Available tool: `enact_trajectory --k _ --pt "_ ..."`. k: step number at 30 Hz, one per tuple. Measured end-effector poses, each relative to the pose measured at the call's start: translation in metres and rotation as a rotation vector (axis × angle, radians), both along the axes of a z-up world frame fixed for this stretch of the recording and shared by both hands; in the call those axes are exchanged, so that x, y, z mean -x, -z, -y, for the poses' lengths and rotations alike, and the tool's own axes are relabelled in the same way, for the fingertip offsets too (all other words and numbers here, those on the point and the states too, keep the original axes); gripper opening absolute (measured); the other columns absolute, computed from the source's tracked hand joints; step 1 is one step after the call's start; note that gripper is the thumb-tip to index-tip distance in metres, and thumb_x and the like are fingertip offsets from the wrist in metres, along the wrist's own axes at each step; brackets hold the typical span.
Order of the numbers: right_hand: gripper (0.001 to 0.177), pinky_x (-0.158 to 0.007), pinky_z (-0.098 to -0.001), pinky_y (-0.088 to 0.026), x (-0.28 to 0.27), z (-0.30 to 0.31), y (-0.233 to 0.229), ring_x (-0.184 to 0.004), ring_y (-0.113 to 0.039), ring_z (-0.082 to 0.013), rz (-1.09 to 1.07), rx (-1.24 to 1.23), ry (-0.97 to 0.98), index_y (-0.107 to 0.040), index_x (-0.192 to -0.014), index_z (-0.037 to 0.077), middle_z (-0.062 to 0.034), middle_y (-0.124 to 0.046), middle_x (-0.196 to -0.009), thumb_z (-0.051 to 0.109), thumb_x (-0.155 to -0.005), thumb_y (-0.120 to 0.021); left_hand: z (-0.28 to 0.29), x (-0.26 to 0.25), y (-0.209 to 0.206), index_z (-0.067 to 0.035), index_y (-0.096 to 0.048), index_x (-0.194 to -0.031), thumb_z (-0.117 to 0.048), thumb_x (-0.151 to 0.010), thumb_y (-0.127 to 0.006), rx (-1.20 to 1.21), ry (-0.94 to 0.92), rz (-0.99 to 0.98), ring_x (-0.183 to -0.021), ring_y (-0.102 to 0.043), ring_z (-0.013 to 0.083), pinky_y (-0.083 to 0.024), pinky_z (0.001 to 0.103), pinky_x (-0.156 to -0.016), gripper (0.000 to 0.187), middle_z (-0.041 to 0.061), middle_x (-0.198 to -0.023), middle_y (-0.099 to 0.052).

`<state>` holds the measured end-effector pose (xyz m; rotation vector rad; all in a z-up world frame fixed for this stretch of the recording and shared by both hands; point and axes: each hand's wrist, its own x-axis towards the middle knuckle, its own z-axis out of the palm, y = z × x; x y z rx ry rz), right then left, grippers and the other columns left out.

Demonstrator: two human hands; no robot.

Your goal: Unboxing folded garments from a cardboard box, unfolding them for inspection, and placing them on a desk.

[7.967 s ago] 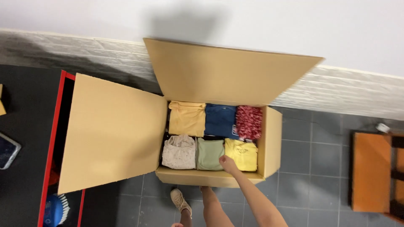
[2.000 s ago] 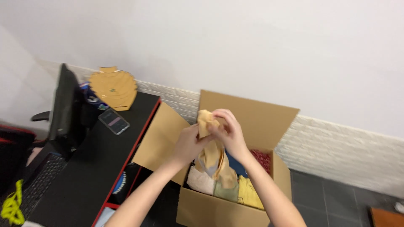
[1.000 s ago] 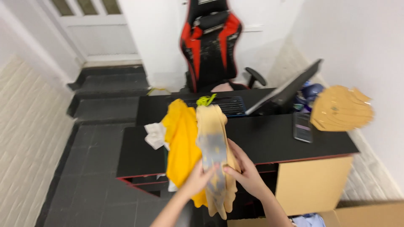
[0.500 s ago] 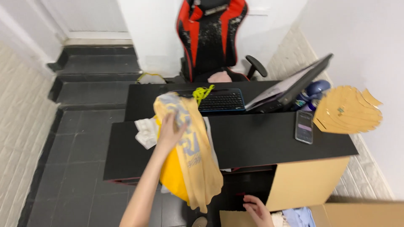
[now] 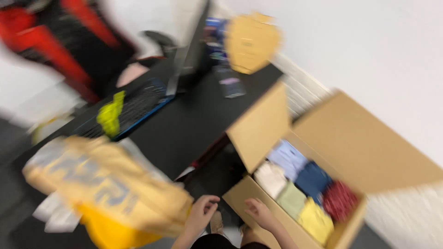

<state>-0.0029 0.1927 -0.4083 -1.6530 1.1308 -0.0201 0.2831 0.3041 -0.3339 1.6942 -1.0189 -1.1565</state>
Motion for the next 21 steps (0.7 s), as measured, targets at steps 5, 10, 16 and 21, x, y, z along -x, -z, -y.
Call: enact_trajectory --k 5,10,16,21 --pt "0.028 -0.088 -0.0265 -0.058 0.067 -0.037 0.063 -0.096 -0.073 -0.0109 0.043 -0.097 0.336 -0.072 -0.119 0.018 0.0006 -0.074 -0.114 0.03 -0.094 -0.074 0.062 0.06 -0.087 -0.024 -0.068 -0.128 -0.034 -0.108 -0.049 -0.573 0.559 0.036 -0.102 -0.068 0.007 -0.053 0.024 -0.094 0.029 -0.006 -0.118 -0.064" --pt "0.03 -0.091 -0.0279 -0.056 0.133 -0.071 0.088 -0.098 -0.072 -0.0115 -0.025 -0.227 0.599 -0.074 -0.118 0.017 0.0019 -0.077 -0.111 0.032 -0.093 -0.071 0.083 0.116 -0.035 -0.025 -0.066 -0.131 -0.027 -0.105 -0.05 -0.547 0.878 0.133 -0.11 -0.068 0.0096 -0.052 0.027 -0.096 0.031 -0.007 -0.128 -0.065" --pt "0.029 -0.082 -0.028 -0.054 0.215 -0.087 0.143 -0.091 -0.07 -0.0114 -0.128 -0.363 0.788 -0.073 -0.117 0.02 0.0039 -0.077 -0.107 0.034 -0.092 -0.071 0.091 0.181 0.088 -0.016 -0.078 -0.12 -0.028 -0.102 -0.064 -0.909 0.699 -0.196 -0.1 -0.076 0.0108 -0.057 0.024 -0.093 0.026 -0.001 -0.109 -0.082" --pt "0.023 -0.089 -0.0335 -0.053 0.301 -0.077 0.263 -0.093 -0.071 -0.0164 -0.247 -0.228 0.772 -0.074 -0.11 0.02 0.0025 -0.077 -0.1 0.031 -0.09 -0.072 0.107 0.219 0.158 -0.018 -0.08 -0.122 -0.031 -0.107 -0.057 -1.112 0.662 -0.124 -0.098 -0.074 0.0117 -0.056 0.026 -0.087 0.03 -0.002 -0.111 -0.08"
